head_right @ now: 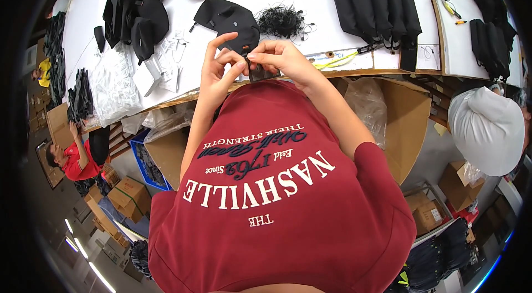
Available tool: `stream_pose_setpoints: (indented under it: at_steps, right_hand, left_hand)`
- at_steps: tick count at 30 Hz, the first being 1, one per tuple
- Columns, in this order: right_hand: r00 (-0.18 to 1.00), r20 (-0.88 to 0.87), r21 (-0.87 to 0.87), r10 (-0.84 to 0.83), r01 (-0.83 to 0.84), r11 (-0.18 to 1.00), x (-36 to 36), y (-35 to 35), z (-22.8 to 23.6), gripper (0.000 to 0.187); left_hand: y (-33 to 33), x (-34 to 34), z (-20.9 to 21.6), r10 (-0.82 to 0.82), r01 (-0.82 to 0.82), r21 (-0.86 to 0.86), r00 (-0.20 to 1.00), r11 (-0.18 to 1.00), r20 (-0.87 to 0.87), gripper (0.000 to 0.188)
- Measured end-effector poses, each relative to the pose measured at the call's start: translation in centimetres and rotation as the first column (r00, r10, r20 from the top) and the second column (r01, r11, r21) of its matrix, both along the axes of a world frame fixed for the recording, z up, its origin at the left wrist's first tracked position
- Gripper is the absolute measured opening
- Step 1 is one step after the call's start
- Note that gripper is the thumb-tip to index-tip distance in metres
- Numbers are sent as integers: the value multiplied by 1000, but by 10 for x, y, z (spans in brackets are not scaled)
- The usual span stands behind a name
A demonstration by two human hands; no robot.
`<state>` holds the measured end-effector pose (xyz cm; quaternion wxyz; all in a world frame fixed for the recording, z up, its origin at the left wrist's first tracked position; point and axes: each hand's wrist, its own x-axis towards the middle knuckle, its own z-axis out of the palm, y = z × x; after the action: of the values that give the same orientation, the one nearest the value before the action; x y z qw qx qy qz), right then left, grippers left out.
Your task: Packing instruction cards and cleaning cloths into soft black zip eyewear cases.
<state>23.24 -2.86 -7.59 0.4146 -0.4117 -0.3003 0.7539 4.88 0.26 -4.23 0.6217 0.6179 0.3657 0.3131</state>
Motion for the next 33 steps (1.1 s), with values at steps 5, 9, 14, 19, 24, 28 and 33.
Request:
stream_pose_setpoints:
  at_steps: [5,9,14,19,24,28,33]
  right_hand:
    - [1000,-14,-6,0,0,1000,1,0,-1,16]
    - [999,34,13,13,-13,1000,2,-1,4,15]
    - [997,73,119,-9,0,993,3,-3,9,15]
    - [999,48,91,6,-11,996,2,0,15,18]
    - [720,676,353,-155,-133,926,3,39,14,15]
    - [557,795,521,-240,-424,741,-21,73,-19,33]
    - [86,944,304,-320,-606,735,-48,69,-70,46]
  left_hand:
    - [-1,1,-1,-17,17,-8,1000,1000,9,48]
    - [0,0,-1,-25,25,-13,1000,1000,-18,47]
    - [-3,2,-5,21,-21,-2,999,1000,-34,44]
    - [-6,0,-16,88,-87,78,996,993,-9,43]
    - [-13,3,-16,26,8,191,985,981,-173,43]
    - [-20,9,-1,-212,217,-20,924,976,-320,29]
    - [-18,9,-4,-241,327,187,896,926,-374,20]
